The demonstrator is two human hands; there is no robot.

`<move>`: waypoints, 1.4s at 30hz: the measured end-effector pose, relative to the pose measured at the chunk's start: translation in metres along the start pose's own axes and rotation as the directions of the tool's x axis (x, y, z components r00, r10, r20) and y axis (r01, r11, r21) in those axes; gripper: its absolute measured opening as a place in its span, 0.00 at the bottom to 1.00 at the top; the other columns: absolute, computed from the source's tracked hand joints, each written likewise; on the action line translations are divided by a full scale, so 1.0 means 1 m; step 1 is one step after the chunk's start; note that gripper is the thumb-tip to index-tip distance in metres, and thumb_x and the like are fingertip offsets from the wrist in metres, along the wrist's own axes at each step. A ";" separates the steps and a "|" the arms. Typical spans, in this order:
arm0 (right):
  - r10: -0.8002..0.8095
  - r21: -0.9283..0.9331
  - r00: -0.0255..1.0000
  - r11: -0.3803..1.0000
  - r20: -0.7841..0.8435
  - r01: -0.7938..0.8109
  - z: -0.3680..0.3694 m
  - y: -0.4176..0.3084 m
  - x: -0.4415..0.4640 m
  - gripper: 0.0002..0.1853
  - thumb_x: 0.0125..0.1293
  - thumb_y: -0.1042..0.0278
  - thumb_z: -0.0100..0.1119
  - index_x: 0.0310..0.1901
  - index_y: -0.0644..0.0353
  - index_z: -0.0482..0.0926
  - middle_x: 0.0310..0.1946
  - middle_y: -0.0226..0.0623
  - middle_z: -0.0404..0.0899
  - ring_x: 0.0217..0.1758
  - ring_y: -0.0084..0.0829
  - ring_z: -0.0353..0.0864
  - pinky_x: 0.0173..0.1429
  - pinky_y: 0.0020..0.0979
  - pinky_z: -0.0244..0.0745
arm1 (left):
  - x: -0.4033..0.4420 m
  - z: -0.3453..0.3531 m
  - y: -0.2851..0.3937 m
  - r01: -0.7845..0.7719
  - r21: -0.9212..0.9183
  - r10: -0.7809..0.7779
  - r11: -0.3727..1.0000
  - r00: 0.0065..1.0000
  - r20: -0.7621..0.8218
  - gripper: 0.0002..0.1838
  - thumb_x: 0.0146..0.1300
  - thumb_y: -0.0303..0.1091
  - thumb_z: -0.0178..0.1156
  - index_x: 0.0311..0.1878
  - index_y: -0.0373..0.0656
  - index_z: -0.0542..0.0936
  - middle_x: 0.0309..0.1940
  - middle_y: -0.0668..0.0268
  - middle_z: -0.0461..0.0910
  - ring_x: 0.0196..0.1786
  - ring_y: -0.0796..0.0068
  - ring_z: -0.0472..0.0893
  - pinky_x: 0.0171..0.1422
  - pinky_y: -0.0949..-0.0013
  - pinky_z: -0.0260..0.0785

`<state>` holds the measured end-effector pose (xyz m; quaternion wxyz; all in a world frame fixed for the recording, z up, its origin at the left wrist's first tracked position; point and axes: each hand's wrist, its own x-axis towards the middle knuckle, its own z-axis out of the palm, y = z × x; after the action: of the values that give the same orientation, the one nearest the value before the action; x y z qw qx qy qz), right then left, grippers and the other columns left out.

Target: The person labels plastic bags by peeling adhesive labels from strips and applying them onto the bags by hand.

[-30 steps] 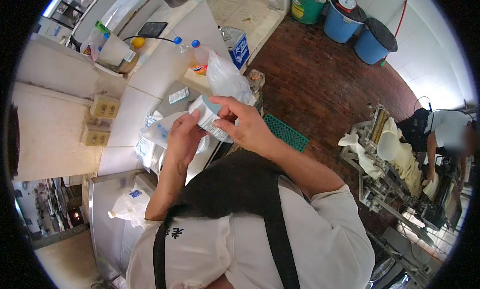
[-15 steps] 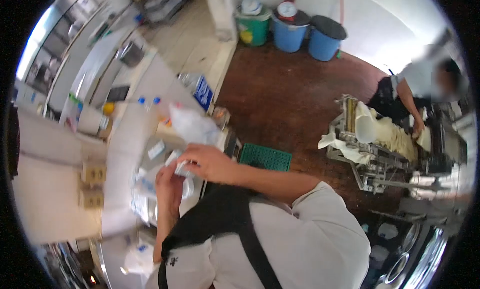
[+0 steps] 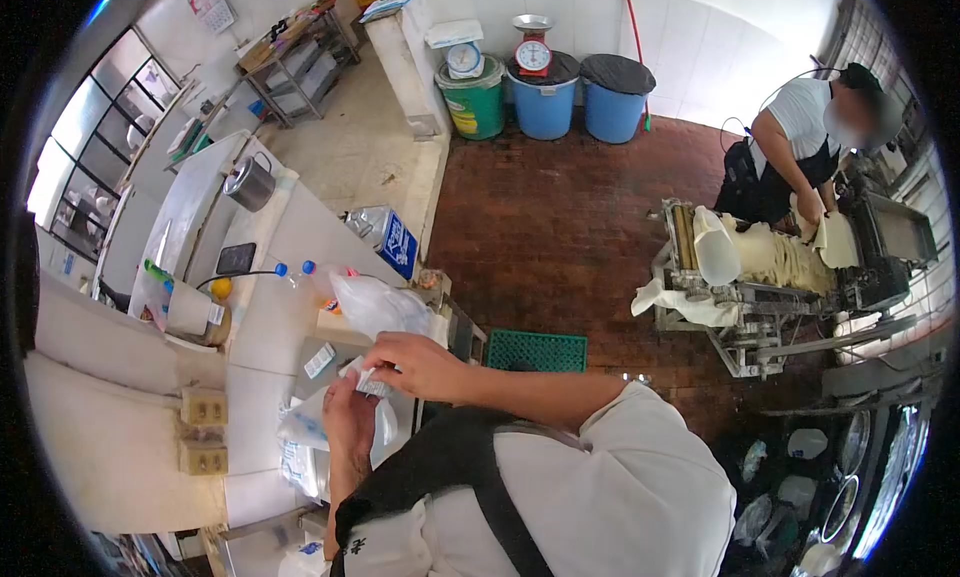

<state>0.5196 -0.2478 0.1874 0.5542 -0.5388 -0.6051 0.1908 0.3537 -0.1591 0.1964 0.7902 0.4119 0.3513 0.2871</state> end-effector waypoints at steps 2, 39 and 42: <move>-0.046 -0.012 0.998 0.999 -0.036 0.046 0.002 -0.001 -0.002 0.09 0.60 0.74 0.67 0.42 0.59 0.80 0.37 0.39 0.78 0.42 0.43 0.79 0.46 0.39 0.74 | -0.002 0.001 -0.001 -0.001 -0.006 0.001 1.000 1.000 0.020 0.07 0.69 0.34 0.61 0.34 0.46 0.79 0.37 0.68 0.83 0.41 0.76 0.81 0.42 0.69 0.70; -0.225 0.122 0.974 0.967 -0.004 0.224 -0.001 -0.003 0.004 0.04 0.65 0.71 0.63 0.37 0.56 0.77 0.46 0.37 0.74 0.51 0.39 0.75 0.58 0.37 0.70 | -0.002 0.001 -0.001 -0.094 -0.217 0.080 0.972 0.994 -0.075 0.11 0.69 0.30 0.57 0.51 0.36 0.78 0.46 0.58 0.82 0.49 0.69 0.81 0.58 0.62 0.72; -0.125 0.389 0.992 0.915 0.017 0.109 -0.013 -0.017 0.006 0.04 0.68 0.70 0.61 0.38 0.57 0.76 0.48 0.37 0.74 0.53 0.32 0.74 0.60 0.34 0.68 | -0.003 -0.005 0.017 -0.240 -0.244 0.225 0.939 0.970 -0.088 0.14 0.65 0.34 0.59 0.49 0.35 0.78 0.45 0.56 0.82 0.47 0.64 0.81 0.56 0.59 0.73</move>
<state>0.5243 -0.2531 0.2081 0.6473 -0.3773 -0.5981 0.2844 0.3452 -0.1506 0.2094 0.7862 0.3378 0.2834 0.4329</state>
